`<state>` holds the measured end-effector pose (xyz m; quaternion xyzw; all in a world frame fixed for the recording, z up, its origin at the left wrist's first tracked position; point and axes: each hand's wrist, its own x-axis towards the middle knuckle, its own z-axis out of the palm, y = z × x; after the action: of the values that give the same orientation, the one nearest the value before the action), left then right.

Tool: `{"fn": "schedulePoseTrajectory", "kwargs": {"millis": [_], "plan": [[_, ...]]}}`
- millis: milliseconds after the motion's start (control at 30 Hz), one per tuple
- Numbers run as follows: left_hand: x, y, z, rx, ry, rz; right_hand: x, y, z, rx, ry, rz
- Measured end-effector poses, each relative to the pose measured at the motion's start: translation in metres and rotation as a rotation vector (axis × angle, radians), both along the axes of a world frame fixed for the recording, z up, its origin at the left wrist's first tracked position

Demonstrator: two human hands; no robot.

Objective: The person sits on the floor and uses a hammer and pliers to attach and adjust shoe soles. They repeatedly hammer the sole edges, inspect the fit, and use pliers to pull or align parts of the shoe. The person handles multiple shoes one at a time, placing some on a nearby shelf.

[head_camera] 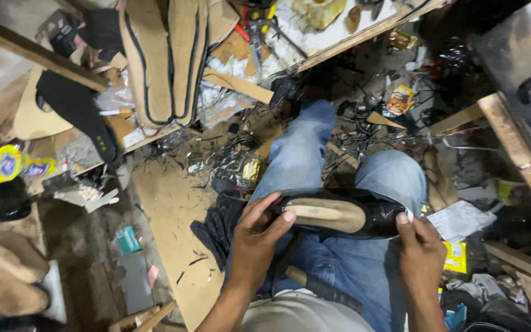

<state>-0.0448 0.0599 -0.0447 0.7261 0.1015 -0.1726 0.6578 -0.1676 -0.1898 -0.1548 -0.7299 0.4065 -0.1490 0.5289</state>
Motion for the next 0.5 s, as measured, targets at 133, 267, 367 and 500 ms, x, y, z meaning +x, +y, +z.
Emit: {"fn": "schedulePoseTrajectory", "kwargs": {"millis": [133, 267, 367, 500], "plan": [[-0.006, 0.010, -0.015, -0.145, 0.060, -0.030, 0.000, 0.006, 0.012, 0.126, -0.046, -0.089], [-0.012, 0.032, -0.024, -0.300, 0.201, -0.167, 0.007, -0.003, 0.046, 0.218, -0.185, -0.171], [-0.010, 0.055, -0.021, -0.333, 0.178, -0.388, 0.023, -0.023, 0.083, -0.002, -0.174, -0.002], [0.001, 0.077, -0.005, -0.174, 0.161, -0.738, 0.067, -0.028, 0.128, -0.067, -0.278, 0.348]]}}
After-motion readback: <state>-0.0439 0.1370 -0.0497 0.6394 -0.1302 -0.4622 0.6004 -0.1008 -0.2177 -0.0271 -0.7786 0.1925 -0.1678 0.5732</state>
